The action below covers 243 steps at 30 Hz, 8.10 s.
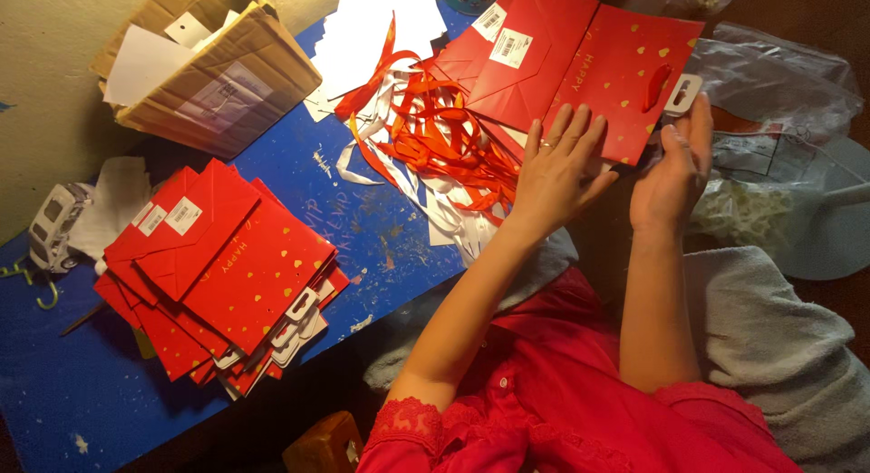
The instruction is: The person assembles red gift bags by threading orange and white ribbons through the handle slots and tying them. They work on multiple bags, stacking completed ones on the table.
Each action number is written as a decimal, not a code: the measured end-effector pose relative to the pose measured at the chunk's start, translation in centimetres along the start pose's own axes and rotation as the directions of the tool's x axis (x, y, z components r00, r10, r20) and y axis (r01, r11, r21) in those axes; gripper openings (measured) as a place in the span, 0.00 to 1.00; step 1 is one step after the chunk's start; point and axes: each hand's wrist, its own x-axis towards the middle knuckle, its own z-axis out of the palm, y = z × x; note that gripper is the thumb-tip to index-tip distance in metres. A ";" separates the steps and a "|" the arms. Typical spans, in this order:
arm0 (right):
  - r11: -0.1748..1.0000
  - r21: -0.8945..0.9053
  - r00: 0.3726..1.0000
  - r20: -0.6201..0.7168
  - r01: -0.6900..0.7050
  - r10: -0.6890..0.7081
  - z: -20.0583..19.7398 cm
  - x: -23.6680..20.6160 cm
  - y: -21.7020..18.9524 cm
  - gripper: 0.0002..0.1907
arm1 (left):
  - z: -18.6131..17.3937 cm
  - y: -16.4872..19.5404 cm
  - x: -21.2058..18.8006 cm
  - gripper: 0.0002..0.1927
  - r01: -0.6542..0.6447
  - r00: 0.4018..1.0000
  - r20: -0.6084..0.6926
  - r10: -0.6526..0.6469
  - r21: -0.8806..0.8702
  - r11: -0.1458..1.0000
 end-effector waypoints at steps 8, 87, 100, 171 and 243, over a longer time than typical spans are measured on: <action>0.775 -0.602 0.981 0.120 0.191 -0.149 2.7 -0.9 -0.7 0.23 | 0.9 -0.2 -1.3 0.41 0.080 0.997 -0.015 -0.080 -0.034 0.996; 0.823 -0.539 0.684 0.533 -0.178 0.498 14.8 -11.9 8.0 0.09 | -12.4 -10.3 -17.3 0.06 0.268 0.756 0.226 -0.615 -0.963 -0.025; 0.848 -0.528 0.683 0.606 -0.038 0.408 14.8 -11.9 7.8 0.10 | -11.7 -10.2 -16.5 0.12 0.323 0.702 0.230 -0.674 -0.946 0.014; 0.787 -0.605 0.674 0.632 0.119 0.384 14.1 -12.1 8.0 0.16 | -12.0 -10.5 -16.0 0.03 0.105 0.706 -0.297 -0.642 -0.854 0.510; 0.898 -0.440 0.618 0.705 -0.005 0.349 17.0 -11.1 9.0 0.03 | -12.3 -9.2 -15.2 0.11 0.272 0.643 -0.298 -0.705 -0.772 0.575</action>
